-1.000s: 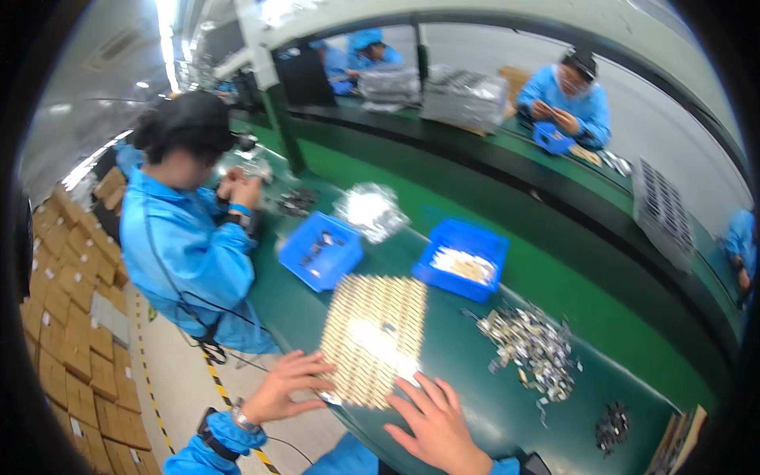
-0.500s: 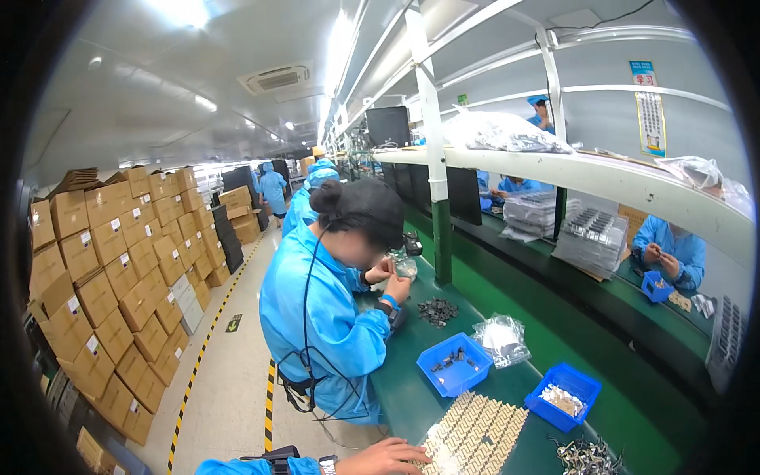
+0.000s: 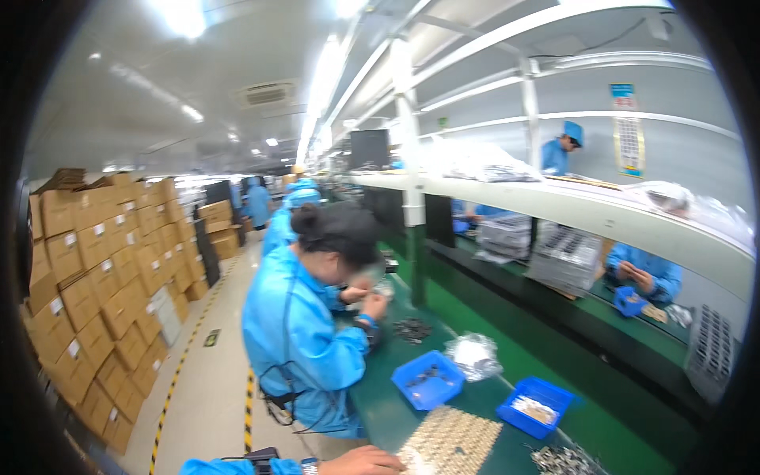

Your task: Sorting and assembling small metal components at a factory workbench in a manufacturing environment.

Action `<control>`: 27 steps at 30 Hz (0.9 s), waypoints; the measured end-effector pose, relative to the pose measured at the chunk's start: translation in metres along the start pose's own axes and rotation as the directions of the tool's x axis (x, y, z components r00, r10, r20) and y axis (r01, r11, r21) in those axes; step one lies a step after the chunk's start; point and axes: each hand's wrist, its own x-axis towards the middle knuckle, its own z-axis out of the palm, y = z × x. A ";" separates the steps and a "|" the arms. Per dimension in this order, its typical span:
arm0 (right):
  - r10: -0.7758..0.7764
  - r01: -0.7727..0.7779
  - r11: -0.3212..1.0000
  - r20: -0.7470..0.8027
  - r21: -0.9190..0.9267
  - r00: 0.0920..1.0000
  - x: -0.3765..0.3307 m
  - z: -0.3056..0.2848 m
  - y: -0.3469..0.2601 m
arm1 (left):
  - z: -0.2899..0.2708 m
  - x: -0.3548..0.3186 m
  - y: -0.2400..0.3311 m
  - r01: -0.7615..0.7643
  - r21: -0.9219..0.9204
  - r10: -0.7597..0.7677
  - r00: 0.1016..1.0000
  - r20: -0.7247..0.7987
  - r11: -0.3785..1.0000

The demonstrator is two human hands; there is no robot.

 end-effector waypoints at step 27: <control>-0.065 0.068 0.996 -0.051 0.062 0.997 0.007 0.012 0.004 | -0.042 0.018 0.018 0.071 -0.095 -0.069 0.997 0.031 0.993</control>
